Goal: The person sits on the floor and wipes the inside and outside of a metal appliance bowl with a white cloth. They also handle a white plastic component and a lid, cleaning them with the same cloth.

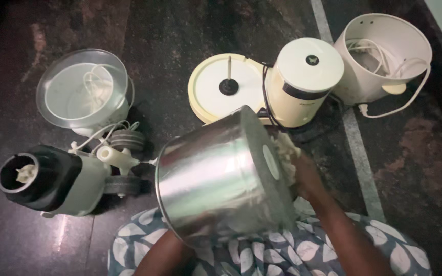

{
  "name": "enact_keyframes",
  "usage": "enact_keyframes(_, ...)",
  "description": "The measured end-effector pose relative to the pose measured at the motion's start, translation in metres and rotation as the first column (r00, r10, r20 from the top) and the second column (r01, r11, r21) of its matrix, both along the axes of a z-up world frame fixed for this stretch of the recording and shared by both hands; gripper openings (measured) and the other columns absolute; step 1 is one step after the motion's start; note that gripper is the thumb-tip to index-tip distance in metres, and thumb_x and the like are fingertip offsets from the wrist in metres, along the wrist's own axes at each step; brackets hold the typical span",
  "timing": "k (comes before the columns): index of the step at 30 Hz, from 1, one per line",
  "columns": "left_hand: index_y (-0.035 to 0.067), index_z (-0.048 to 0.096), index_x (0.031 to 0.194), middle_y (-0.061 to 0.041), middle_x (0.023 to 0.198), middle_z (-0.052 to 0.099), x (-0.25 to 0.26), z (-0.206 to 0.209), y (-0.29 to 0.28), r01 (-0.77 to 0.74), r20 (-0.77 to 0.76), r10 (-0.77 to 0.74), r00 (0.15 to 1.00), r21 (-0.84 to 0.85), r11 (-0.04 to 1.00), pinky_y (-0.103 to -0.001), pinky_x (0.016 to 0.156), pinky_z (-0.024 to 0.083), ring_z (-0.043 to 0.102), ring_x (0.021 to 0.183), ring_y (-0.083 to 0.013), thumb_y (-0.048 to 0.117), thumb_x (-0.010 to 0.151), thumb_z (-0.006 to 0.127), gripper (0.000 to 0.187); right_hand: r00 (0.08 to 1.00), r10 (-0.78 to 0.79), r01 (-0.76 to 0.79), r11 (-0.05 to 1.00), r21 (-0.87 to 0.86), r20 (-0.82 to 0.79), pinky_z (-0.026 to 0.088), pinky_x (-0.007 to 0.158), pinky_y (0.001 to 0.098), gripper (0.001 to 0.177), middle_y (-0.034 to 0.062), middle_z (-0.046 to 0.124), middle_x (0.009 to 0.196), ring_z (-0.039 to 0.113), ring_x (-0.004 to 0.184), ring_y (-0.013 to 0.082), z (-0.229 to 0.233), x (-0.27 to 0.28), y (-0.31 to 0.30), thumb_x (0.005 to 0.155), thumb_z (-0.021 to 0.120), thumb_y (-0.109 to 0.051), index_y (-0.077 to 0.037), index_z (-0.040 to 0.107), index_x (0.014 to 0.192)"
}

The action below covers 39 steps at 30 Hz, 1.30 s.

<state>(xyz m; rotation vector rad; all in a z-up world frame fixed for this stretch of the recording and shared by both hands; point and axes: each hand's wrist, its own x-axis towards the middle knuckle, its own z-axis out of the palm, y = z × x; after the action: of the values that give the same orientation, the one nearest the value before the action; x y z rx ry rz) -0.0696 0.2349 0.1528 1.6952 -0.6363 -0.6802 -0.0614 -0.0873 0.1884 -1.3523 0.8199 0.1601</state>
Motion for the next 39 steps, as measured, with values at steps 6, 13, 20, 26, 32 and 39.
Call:
enact_keyframes(6, 0.013, 0.067, 0.121, -0.005, 0.105, 0.07, -0.014, 0.024, 0.049, 0.012, -0.262, -0.049, 0.964, -0.142, 0.99, -0.035, 0.069, 0.057, 0.068, 0.088, -0.0187, 0.026, 0.099, 0.057, 0.028, 0.662, -0.126, 0.107, 0.992, 0.073, 0.739, 0.052, 0.094, 0.0391, 0.038, 0.0106, 0.065, 0.127, 0.064, 0.111, 0.0243, 0.12, -0.051, -0.002, 0.107, 0.056, -0.023, -0.003, 0.057, 0.139)
enact_keyframes(13, 0.013, 0.066, 0.12, -0.005, 0.103, 0.069, -0.014, 0.039, 0.065, -0.143, -0.429, 0.011, 0.903, -0.277, 0.95, -0.034, 0.068, 0.057, 0.068, 0.085, -0.0181, 0.025, 0.099, 0.057, 0.026, -0.026, 0.841, -0.207, 0.525, -0.826, 0.541, 0.041, 0.117, 0.0508, 0.036, 0.0238, 0.048, 0.148, 0.048, 0.142, 0.0402, 0.244, -0.079, 0.105, 0.103, 0.058, -0.021, -0.01, 0.061, 0.137)
enact_keyframes(20, 0.012, 0.066, 0.12, -0.005, 0.101, 0.068, -0.002, 0.048, 0.045, -0.27, -0.498, 0.044, 0.866, -0.392, 0.88, -0.034, 0.066, 0.057, 0.067, 0.083, -0.0175, 0.024, 0.1, 0.057, 0.025, -0.186, 0.978, 0.152, 0.123, -0.981, 0.094, 0.041, 0.126, 0.048, 0.039, 0.0096, 0.054, 0.156, 0.047, 0.153, 0.0316, 0.284, 0.04, 0.161, 0.104, 0.056, -0.018, -0.02, 0.064, 0.142)
enact_keyframes(26, 0.011, 0.065, 0.119, -0.004, 0.099, 0.068, -0.007, 0.052, 0.059, -0.339, -0.554, 0.055, 0.831, -0.425, 0.839, -0.033, 0.064, 0.057, 0.067, 0.08, -0.017, 0.023, 0.1, 0.057, 0.024, 0.205, 0.977, -0.144, 0.096, -0.985, 0.065, 0.039, 0.118, 0.0467, 0.048, 0.0127, 0.056, 0.152, 0.05, 0.144, 0.0331, 0.291, 0.046, 0.088, 0.086, 0.063, -0.011, -0.013, 0.063, 0.134)
enact_keyframes(32, 0.011, 0.064, 0.118, -0.004, 0.097, 0.067, 0.003, 0.057, 0.058, -0.386, -0.563, 0.078, 0.823, -0.452, 0.804, -0.032, 0.063, 0.057, 0.066, 0.078, -0.0165, 0.022, 0.1, 0.057, 0.023, -0.125, 0.977, -0.268, 0.135, -0.954, 0.173, 0.044, 0.115, 0.0519, 0.05, 0.0202, 0.054, 0.152, 0.05, 0.146, 0.0388, 0.314, -0.029, 0.099, 0.086, 0.071, -0.013, -0.013, 0.064, 0.135)
enact_keyframes(39, 0.01, 0.064, 0.118, -0.004, 0.094, 0.066, -0.001, 0.06, 0.051, -0.392, -0.599, 0.052, 0.799, -0.453, 0.801, -0.032, 0.061, 0.057, 0.066, 0.076, -0.0159, 0.021, 0.101, 0.056, 0.021, -0.419, 0.862, -0.174, 0.232, -0.957, 0.285, 0.045, 0.12, 0.0554, 0.054, 0.0173, 0.05, 0.152, 0.048, 0.147, 0.0415, 0.31, 0.017, 0.205, 0.088, 0.081, -0.013, -0.009, 0.059, 0.138)
